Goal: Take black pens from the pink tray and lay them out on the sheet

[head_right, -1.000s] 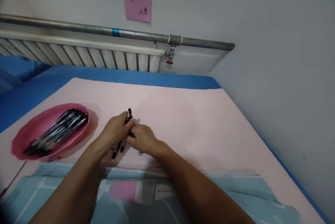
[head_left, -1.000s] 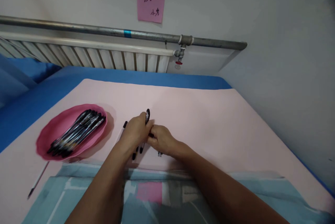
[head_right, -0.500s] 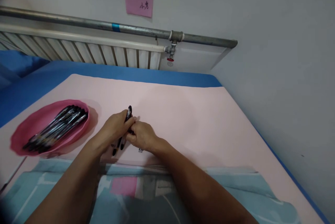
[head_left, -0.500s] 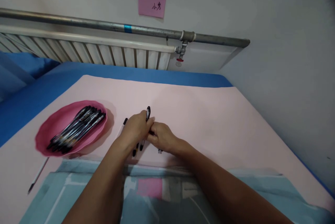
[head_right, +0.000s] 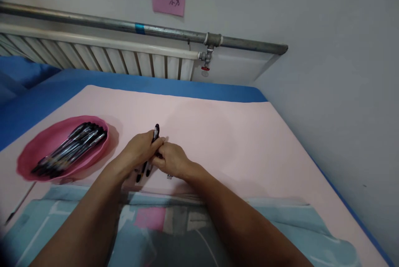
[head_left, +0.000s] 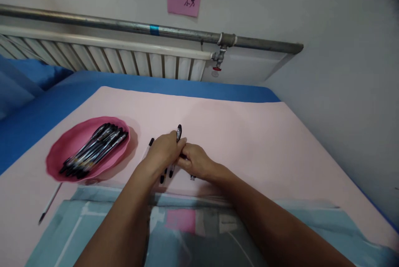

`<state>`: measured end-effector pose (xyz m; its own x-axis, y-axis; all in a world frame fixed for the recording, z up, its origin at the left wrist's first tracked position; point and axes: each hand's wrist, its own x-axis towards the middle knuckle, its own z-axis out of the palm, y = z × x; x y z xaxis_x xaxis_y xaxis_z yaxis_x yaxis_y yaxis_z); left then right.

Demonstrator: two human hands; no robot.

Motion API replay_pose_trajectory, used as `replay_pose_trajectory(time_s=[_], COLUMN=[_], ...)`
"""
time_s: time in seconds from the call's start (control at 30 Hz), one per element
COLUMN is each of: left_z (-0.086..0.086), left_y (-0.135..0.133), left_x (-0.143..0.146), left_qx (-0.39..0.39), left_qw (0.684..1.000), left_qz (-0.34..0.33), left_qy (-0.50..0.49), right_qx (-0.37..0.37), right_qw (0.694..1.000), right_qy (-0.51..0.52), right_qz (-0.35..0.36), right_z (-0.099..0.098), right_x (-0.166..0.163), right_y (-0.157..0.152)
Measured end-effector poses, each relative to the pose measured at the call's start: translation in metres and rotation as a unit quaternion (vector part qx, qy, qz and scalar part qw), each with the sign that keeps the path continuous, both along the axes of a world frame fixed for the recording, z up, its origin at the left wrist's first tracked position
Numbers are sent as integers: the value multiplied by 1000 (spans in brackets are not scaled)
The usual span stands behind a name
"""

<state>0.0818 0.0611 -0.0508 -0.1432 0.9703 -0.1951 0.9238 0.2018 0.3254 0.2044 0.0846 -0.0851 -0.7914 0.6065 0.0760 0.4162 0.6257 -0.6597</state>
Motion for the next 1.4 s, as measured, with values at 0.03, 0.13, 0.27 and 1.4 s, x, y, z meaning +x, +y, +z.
replay_pose_trajectory(time_s=[0.03,0.13,0.27,1.4], left_z=[0,1,0,2], left_y=[0,0,0,-4], left_x=[0,1,2,-12], left_qx=[1,6,3,137], left_qw=[1000,1000,1000,881], left_qz=[2,5,6,95], left_qy=[1,2,-4,-442], right_qx=[3,10,18,-67], right_qw=[1000,1000,1000,997], right_qy=[0,-6,-11,25], right_qz=[0,2,3,-25], right_z=[0,-2,-4,-3], right_x=[0,-1,-1,-1], right_y=[0,0,1,3])
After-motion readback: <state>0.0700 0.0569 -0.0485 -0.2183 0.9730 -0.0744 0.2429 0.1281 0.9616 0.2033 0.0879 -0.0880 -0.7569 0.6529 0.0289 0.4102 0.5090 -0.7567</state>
